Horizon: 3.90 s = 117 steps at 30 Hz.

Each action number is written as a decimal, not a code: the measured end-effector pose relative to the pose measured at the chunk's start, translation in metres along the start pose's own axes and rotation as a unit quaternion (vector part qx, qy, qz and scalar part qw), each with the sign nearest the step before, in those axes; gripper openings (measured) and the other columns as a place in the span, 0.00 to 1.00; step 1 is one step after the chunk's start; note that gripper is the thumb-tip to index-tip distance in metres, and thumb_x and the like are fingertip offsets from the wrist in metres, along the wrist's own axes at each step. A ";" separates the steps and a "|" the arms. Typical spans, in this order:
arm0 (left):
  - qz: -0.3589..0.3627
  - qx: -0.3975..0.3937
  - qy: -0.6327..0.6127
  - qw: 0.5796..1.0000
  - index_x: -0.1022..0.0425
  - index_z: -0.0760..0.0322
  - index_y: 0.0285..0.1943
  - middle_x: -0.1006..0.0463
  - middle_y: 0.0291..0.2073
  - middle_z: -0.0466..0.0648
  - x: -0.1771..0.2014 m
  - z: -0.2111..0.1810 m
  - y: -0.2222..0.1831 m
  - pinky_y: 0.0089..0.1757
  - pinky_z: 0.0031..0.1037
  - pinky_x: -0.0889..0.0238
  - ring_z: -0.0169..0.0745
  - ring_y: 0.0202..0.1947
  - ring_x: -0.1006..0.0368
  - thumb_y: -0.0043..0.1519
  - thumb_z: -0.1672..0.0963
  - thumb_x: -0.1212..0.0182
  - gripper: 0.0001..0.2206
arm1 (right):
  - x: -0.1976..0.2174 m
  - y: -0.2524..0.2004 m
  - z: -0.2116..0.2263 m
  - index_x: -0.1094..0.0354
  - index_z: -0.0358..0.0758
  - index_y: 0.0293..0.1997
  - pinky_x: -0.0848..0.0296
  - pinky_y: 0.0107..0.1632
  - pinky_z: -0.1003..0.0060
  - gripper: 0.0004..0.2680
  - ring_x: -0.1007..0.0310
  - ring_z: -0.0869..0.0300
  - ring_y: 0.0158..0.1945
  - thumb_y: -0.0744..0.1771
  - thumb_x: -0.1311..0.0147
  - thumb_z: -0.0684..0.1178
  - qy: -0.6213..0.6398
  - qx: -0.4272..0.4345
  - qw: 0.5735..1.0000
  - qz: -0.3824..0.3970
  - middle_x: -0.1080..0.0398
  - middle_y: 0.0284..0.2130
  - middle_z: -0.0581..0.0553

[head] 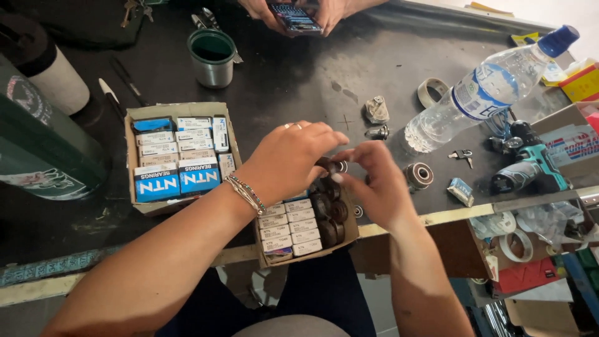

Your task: The person picks up small metal bearings from a cluttered workbench and places them into a cardboard box. They handle the bearings one at a time, rotating and inspecting them before stacking them inside the box.

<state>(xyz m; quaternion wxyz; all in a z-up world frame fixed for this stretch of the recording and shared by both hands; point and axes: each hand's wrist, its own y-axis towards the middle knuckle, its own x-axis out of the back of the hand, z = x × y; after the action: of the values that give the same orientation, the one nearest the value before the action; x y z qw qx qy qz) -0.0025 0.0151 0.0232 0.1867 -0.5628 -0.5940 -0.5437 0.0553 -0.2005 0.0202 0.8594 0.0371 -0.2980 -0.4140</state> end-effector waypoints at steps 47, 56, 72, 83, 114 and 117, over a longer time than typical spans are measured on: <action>-0.105 -0.005 0.142 0.984 0.26 0.55 0.61 0.20 0.45 0.46 -0.020 0.012 0.001 0.55 0.38 0.32 0.46 0.51 0.21 0.69 0.53 0.42 0.13 | 0.006 -0.062 -0.006 0.43 0.33 0.61 0.47 0.74 0.39 0.31 0.19 0.49 0.50 0.54 0.29 0.33 0.178 0.051 0.982 -0.031 0.22 0.43 0.31; -0.136 -0.021 0.110 0.984 0.26 0.56 0.53 0.22 0.35 0.42 -0.004 0.004 0.002 0.42 0.37 0.31 0.47 0.32 0.25 0.64 0.58 0.40 0.10 | -0.004 -0.057 0.026 0.33 0.38 0.47 0.44 0.76 0.45 0.11 0.20 0.62 0.44 0.63 0.39 0.42 -0.028 0.106 0.993 0.051 0.21 0.40 0.49; -0.118 -0.013 0.123 0.985 0.26 0.55 0.52 0.22 0.35 0.43 -0.007 0.006 0.003 0.41 0.38 0.32 0.48 0.34 0.23 0.59 0.57 0.35 0.12 | -0.015 0.010 0.078 0.23 0.50 0.41 0.51 0.70 0.46 0.07 0.24 0.59 0.44 0.62 0.39 0.51 -0.333 0.188 0.842 0.381 0.23 0.36 0.54; -0.130 0.002 0.117 0.985 0.25 0.55 0.55 0.21 0.38 0.44 -0.003 0.006 0.003 0.41 0.39 0.32 0.47 0.36 0.23 0.62 0.56 0.37 0.12 | 0.007 0.023 0.061 0.26 0.42 0.45 0.38 0.69 0.53 0.09 0.22 0.51 0.49 0.62 0.38 0.44 -0.169 0.202 0.867 0.422 0.21 0.46 0.47; -0.092 0.026 0.138 0.986 0.28 0.52 0.61 0.21 0.44 0.42 -0.021 0.013 0.003 0.58 0.40 0.35 0.45 0.52 0.22 0.66 0.52 0.38 0.14 | -0.014 0.024 0.073 0.22 0.46 0.48 0.41 0.66 0.38 0.09 0.23 0.48 0.48 0.64 0.37 0.49 -0.185 0.237 0.834 0.463 0.22 0.39 0.45; -0.096 0.026 0.134 0.986 0.27 0.52 0.60 0.21 0.43 0.42 -0.022 0.013 0.003 0.58 0.40 0.35 0.45 0.51 0.22 0.66 0.52 0.38 0.14 | -0.011 0.028 0.075 0.21 0.48 0.45 0.40 0.65 0.39 0.07 0.23 0.49 0.47 0.65 0.39 0.49 -0.230 0.214 0.803 0.507 0.22 0.37 0.47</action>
<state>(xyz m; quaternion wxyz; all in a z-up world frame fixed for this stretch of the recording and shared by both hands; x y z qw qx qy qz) 0.0115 0.0155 0.0021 0.2260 -0.4199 -0.6286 -0.6144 0.0281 -0.1603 0.0851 0.8234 -0.0322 -0.5440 0.1581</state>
